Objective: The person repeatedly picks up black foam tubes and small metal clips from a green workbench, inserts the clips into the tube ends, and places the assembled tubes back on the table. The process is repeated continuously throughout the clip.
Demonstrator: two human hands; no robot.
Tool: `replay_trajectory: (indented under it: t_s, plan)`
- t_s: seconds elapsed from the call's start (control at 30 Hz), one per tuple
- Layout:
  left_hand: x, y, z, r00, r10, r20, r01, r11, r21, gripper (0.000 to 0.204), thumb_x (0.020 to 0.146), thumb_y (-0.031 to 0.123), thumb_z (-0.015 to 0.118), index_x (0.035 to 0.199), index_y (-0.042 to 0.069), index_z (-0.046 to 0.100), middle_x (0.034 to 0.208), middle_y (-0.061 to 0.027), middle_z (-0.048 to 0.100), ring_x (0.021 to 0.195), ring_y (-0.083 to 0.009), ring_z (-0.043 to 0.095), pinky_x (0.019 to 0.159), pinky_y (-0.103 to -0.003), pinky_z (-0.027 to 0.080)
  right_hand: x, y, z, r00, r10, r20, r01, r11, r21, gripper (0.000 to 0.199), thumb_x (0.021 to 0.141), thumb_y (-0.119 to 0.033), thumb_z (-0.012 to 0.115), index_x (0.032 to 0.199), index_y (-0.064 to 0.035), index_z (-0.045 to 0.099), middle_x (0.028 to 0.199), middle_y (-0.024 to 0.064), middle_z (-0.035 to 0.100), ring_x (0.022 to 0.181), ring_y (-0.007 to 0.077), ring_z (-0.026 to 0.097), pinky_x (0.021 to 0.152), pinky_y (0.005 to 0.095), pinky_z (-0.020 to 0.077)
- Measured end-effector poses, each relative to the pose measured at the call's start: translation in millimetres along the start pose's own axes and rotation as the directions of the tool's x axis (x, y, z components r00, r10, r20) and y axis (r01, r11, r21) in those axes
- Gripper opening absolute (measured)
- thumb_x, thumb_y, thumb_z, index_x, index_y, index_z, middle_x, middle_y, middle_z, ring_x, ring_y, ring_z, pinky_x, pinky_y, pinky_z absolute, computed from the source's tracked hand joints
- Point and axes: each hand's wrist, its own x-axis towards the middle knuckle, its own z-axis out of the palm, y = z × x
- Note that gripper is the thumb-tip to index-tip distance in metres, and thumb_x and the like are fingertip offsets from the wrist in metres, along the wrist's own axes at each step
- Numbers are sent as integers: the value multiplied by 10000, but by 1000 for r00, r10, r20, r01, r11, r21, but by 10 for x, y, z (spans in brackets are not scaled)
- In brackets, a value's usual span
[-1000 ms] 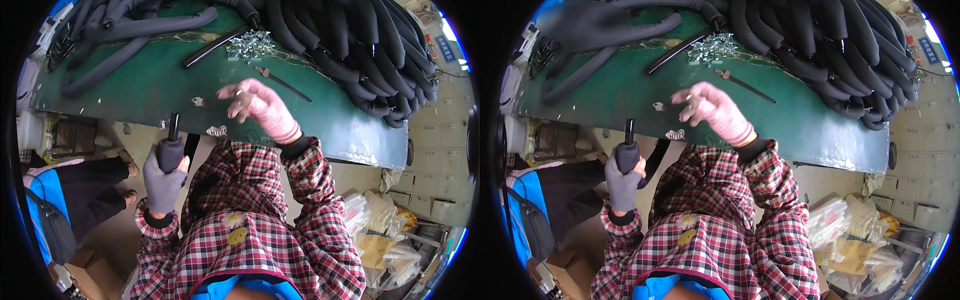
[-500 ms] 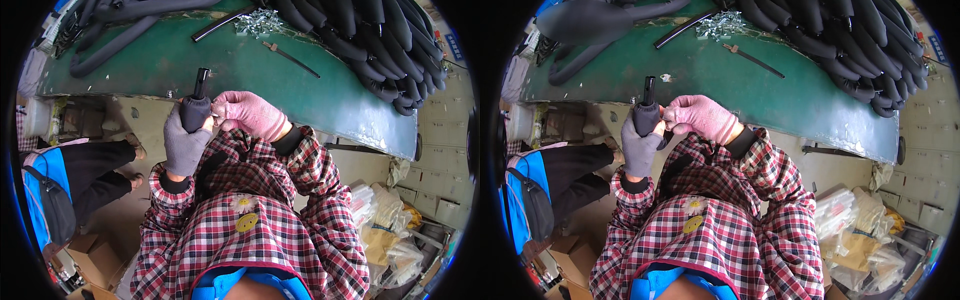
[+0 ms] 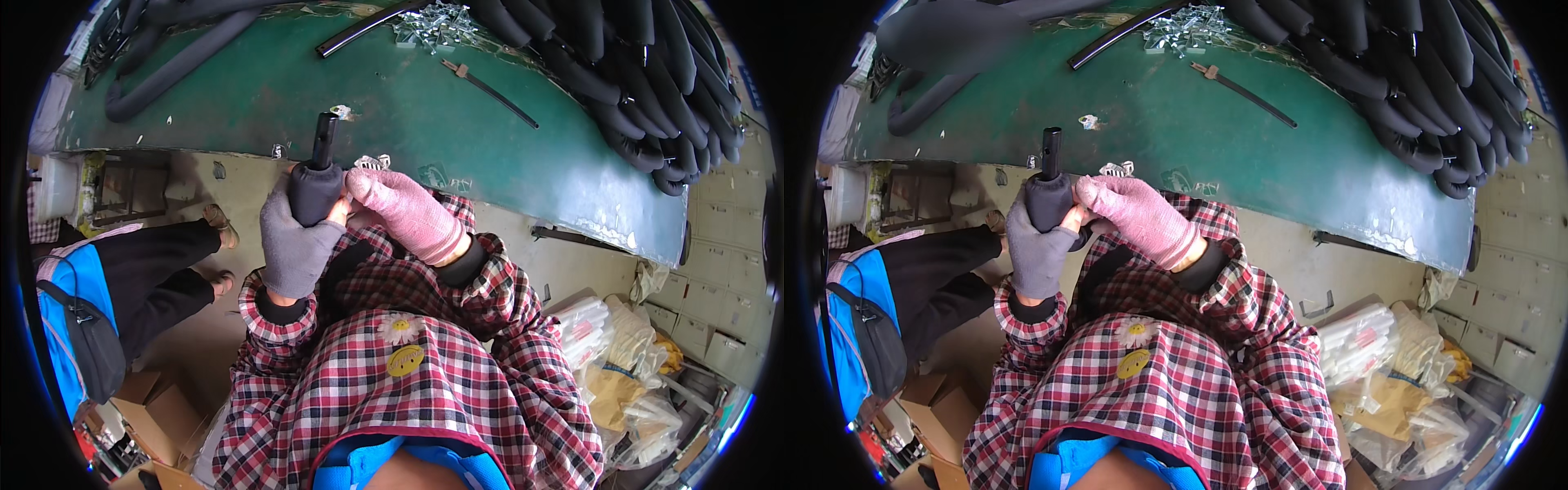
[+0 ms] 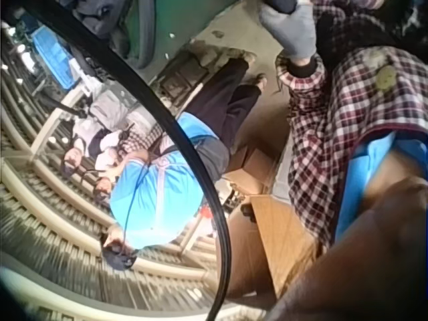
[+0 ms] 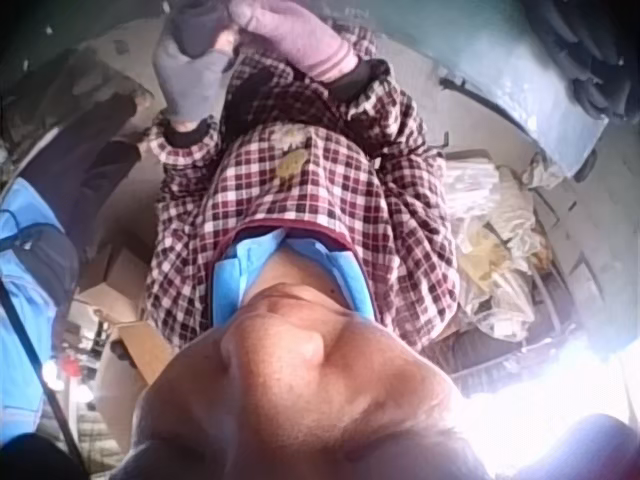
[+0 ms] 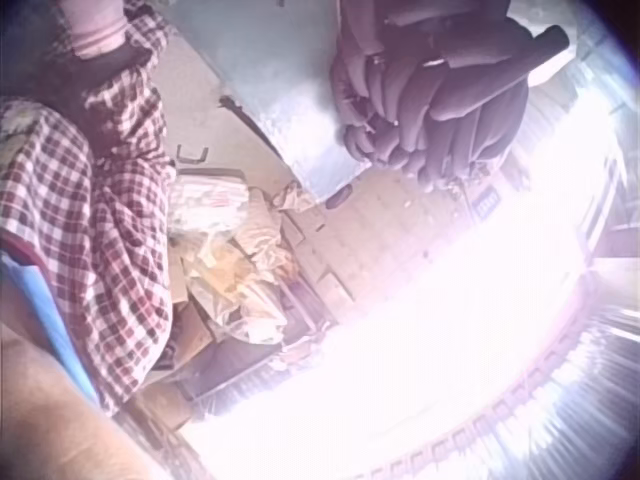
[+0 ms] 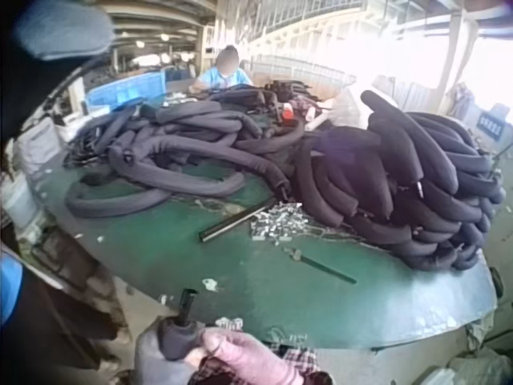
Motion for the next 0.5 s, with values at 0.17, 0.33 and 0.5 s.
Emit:
replay_trajectory:
  t_s: [0.17, 0.33, 0.5]
  plan:
    - [-50, -71, 0, 999, 39, -15, -39, 999, 36, 303, 789, 85, 806, 1044, 28, 653, 899, -78, 701, 775, -182, 685, 723, -324, 548, 35, 359, 157, 996, -60, -68, 84, 898, 431, 525, 939, -513, 694, 1191, -53, 670, 1000, -13, 647, 887, 83, 592, 835, 238, 484]
    - [-122, 32, 61, 995, 98, -27, -94, 989, 115, 331, 787, 92, 807, 1067, 23, 645, 867, -93, 692, 760, -196, 680, 716, -334, 545, -107, 363, 252, 975, -112, -189, 176, 914, 366, 487, 935, -436, 731, 1196, -30, 662, 997, -21, 641, 886, 72, 583, 816, 234, 482]
    - [-133, 64, 78, 974, 225, -1, -217, 942, 257, 342, 799, 98, 806, 1086, 19, 636, 860, -101, 690, 762, -189, 680, 700, -333, 544, -60, 475, 131, 977, -158, -140, 201, 899, 389, 426, 934, -390, 743, 1160, -35, 681, 909, -53, 610, 812, 48, 537, 751, 217, 455]
